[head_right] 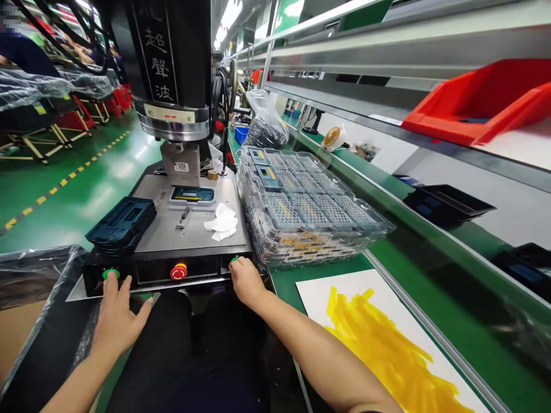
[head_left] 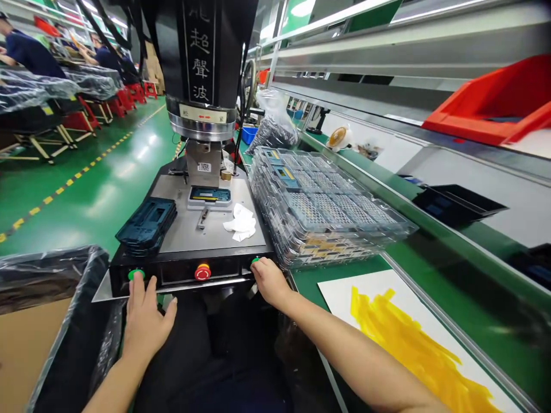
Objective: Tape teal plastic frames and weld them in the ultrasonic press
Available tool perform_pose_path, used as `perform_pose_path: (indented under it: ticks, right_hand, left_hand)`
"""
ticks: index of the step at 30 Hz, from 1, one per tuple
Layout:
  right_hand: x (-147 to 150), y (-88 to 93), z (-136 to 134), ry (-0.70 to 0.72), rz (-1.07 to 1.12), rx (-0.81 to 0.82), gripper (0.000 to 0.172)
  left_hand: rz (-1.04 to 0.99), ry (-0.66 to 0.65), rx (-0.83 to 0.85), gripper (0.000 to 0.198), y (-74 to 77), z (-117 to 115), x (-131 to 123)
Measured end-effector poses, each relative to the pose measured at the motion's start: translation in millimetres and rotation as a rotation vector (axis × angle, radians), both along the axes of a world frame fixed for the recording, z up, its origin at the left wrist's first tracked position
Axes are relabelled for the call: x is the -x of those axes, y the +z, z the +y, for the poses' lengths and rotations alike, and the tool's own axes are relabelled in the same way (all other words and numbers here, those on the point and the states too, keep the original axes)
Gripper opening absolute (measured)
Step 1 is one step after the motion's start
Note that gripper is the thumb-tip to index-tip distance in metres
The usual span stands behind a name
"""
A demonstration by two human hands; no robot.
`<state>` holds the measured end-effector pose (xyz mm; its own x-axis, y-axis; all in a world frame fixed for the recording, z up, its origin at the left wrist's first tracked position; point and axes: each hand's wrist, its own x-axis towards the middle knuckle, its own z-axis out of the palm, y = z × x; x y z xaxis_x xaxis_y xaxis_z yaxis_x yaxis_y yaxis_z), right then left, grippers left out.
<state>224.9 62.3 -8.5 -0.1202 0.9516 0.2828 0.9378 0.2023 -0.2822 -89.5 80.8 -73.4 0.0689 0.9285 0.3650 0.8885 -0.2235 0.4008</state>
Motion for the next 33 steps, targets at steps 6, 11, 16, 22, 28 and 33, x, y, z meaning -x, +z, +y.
perform_pose_path:
  ticks: [6,11,16,22,28,33]
  right_hand:
    - [1.2,5.3,-4.0,0.011,0.041,0.036,0.014]
    - [1.7,28.4,-37.9,0.096,0.073,-0.097,0.011]
    - [-19.0,71.9,-67.6,0.003,-0.022,-0.558,0.012]
    - [-58.3,113.4,-60.5,-0.192,-0.263,-0.709,0.024]
    - [-71.1,130.5,-39.7,-0.179,-0.393,-0.615,0.042]
    - [-71.6,133.5,-27.0,-0.135,-0.446,-0.559,0.042]
  left_hand:
    - [-0.091,-0.016,-0.047,0.063,19.3,-10.7,3.0]
    - [-0.17,-0.097,-0.062,0.042,-19.6,-48.0,-10.3]
    - [0.005,-0.155,0.186,0.041,-86.1,-81.2,-14.3]
    - [0.05,-0.16,0.282,0.042,-91.2,-78.2,-11.4]
    - [0.02,-0.152,0.287,0.043,-87.6,-80.8,-10.4]
    - [-0.023,-0.131,0.299,0.043,-89.2,-83.4,-7.7]
